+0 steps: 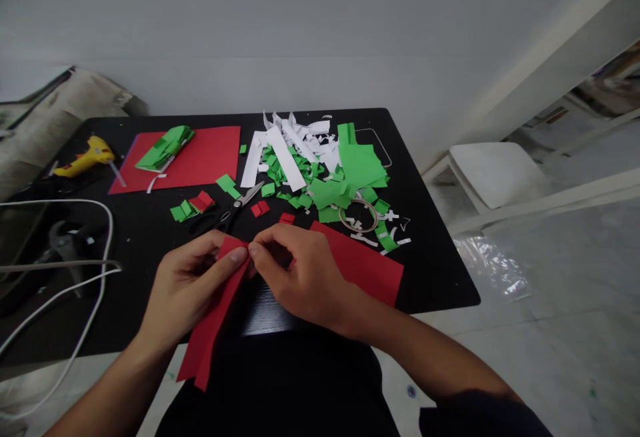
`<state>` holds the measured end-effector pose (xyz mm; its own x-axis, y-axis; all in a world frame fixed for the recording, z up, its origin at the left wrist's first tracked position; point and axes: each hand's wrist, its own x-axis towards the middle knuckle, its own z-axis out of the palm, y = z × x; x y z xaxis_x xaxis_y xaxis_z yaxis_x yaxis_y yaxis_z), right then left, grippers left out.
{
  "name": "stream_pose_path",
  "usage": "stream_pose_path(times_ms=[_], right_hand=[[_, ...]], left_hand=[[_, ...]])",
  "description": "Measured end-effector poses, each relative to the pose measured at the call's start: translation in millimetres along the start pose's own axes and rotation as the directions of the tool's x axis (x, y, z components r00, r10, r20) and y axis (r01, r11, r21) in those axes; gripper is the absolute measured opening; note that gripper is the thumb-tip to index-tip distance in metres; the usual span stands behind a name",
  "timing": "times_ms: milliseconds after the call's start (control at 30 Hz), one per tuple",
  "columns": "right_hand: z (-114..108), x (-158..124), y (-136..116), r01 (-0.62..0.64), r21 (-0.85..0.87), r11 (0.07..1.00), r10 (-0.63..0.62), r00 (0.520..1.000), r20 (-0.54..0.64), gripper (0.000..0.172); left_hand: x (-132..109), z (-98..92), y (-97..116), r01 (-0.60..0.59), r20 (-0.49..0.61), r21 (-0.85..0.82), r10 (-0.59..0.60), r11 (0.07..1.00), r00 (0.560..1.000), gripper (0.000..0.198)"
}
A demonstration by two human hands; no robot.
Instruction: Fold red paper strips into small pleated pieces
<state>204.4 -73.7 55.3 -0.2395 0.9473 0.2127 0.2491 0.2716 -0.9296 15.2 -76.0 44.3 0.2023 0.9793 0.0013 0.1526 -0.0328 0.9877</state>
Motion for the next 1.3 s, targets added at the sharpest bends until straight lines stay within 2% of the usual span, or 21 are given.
stream_pose_path(times_ms=[167, 367, 500, 733, 867, 1033, 1300], right_hand=[[1, -1, 3, 0.046, -0.028, 0.999, -0.046, 0.999, 0.0, 0.014], [-3, -2, 3, -0.044, 0.051, 0.998, 0.042, 0.999, 0.022, 0.018], [-4, -2, 2, -0.114, 0.119, 0.986, 0.111, 0.993, 0.032, 0.012], [-2, 0, 0, -0.103, 0.16, 0.982, 0.099, 0.994, 0.034, 0.007], [-5, 0, 2, -0.047, 0.207, 0.977, 0.043, 0.999, 0.024, 0.008], [-8, 2, 10, 0.094, 0.204, 0.974, -0.104, 0.994, 0.037, 0.017], [-7, 4, 18, 0.174, 0.199, 0.964, -0.173, 0.985, -0.025, 0.011]], left_hand=[[-1, 0.0, 2, 0.032, 0.003, -0.07, -0.031, 0.997, 1.0, 0.018], [-2, -0.2, 5, 0.075, -0.002, -0.144, -0.076, 0.987, 0.997, 0.017], [-2, -0.2, 5, 0.103, 0.004, -0.154, -0.103, 0.983, 0.995, 0.017], [-4, -2.0, 5, 0.128, 0.02, -0.115, -0.127, 0.985, 0.992, 0.02], [-2, -2.1, 7, 0.153, 0.028, -0.155, -0.151, 0.976, 0.988, 0.021], [-3, -3.4, 4, 0.186, 0.062, -0.21, -0.176, 0.96, 0.982, 0.024], [-3, -6.7, 0, 0.1, 0.026, -0.082, -0.099, 0.992, 0.995, 0.024]])
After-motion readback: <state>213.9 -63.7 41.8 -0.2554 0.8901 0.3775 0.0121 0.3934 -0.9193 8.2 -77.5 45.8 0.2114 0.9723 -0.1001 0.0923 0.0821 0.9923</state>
